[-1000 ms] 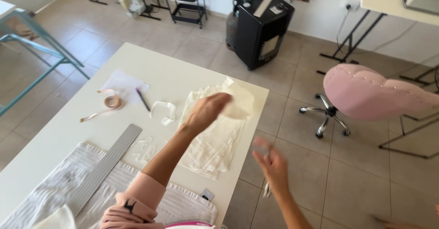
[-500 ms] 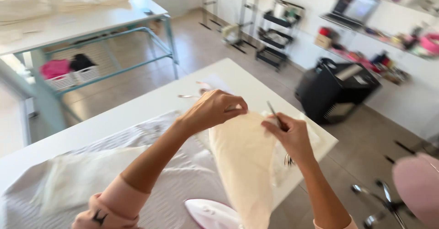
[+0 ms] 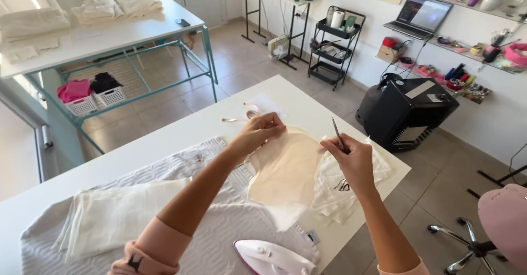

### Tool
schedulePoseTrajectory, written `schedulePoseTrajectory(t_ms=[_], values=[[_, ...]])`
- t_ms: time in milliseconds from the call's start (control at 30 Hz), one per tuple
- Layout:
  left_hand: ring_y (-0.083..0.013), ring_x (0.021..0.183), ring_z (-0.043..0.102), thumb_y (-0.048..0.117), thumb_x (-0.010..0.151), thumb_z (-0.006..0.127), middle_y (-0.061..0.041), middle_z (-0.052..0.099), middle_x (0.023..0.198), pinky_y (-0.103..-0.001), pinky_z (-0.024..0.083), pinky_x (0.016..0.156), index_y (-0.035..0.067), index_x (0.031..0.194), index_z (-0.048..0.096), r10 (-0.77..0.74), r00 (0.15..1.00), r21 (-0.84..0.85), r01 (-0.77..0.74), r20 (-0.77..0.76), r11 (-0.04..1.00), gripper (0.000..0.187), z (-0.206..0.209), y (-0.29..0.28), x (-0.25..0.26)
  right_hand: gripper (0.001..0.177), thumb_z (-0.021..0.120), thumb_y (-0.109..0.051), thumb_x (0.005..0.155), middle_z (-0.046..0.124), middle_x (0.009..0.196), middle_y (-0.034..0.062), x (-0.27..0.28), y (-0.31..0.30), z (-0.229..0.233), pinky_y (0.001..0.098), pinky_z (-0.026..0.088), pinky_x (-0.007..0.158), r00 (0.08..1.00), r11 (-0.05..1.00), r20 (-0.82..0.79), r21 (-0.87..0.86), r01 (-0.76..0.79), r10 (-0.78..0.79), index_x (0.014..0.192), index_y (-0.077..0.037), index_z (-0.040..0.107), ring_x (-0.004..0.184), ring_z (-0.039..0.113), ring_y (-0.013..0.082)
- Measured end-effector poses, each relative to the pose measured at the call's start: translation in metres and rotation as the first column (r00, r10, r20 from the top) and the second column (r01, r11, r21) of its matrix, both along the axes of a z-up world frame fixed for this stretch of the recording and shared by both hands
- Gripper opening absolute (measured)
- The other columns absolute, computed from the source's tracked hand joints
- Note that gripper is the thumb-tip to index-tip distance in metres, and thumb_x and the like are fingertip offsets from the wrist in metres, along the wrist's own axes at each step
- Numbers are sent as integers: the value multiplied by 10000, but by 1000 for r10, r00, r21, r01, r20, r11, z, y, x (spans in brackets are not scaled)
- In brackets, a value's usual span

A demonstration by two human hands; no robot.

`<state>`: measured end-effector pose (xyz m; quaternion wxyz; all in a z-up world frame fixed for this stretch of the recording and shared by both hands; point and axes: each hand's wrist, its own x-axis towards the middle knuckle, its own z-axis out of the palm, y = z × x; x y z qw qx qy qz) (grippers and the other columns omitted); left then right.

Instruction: Ironing and cutting rectangular pieces of white fabric on a workshop table.

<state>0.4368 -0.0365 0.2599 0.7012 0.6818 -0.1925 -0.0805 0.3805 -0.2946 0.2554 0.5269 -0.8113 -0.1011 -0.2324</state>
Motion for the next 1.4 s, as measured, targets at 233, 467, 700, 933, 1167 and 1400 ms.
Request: schedulePoseTrajectory(t_ms=[233, 467, 700, 933, 1167, 1400], values=[[-243, 777, 666, 310, 1044, 559, -100, 646, 882, -356, 586, 710, 128, 1109, 636, 492, 845, -128, -523, -210, 843, 208, -73, 8, 92, 232, 665, -280, 973, 680, 589, 69, 43, -75, -29, 263, 338, 395, 981, 992, -151, 3, 125, -123, 848, -97, 598, 373, 469, 151], [-130, 614, 658, 330, 1089, 503, -34, 630, 750, -224, 558, 532, 96, 1059, 550, 650, 745, -399, -647, -149, 649, 240, -51, 55, 92, 163, 553, -269, 1042, 716, 827, 48, 122, -188, -104, 158, 372, 416, 889, 863, -316, 280, 421, -331, 1092, -137, 471, 468, 423, 6], [-46, 586, 554, 315, 1084, 521, 31, 600, 714, -159, 446, 504, 136, 1082, 567, 677, 731, -156, -661, 88, 734, 185, -20, 75, 60, 212, 592, -285, 1020, 708, 799, 222, 135, -174, -150, 163, 193, 273, 867, 936, -480, 227, 270, -134, 1209, -190, 589, 306, 277, 24], [-104, 537, 527, 397, 1055, 568, -32, 625, 683, -226, 452, 475, 125, 1134, 614, 689, 720, -68, -686, 88, 725, 288, 12, 78, -28, 236, 501, -194, 1032, 768, 941, 199, 29, 30, -98, 129, 301, 369, 689, 817, -490, 508, -272, 534, 1223, -125, 619, 425, 368, 1], [-138, 620, 521, 260, 1081, 447, -80, 609, 803, -283, 448, 517, 48, 1154, 551, 876, 451, -37, -886, 169, 463, 247, -45, 155, -212, 461, 500, -355, 966, 823, 850, 210, -116, 113, -127, 330, 573, 442, 556, 745, -498, 487, -456, 665, 971, 50, 720, 643, 709, 240], [-229, 550, 515, 354, 1038, 474, -106, 556, 721, -406, 445, 519, 89, 1132, 553, 978, 82, 337, -930, -194, 145, 292, -267, 190, -373, 483, 497, -367, 991, 758, 531, 110, -251, 165, -215, 255, 454, 460, 347, 765, -757, 298, -571, 553, 752, 2, 696, 427, 605, 148]])
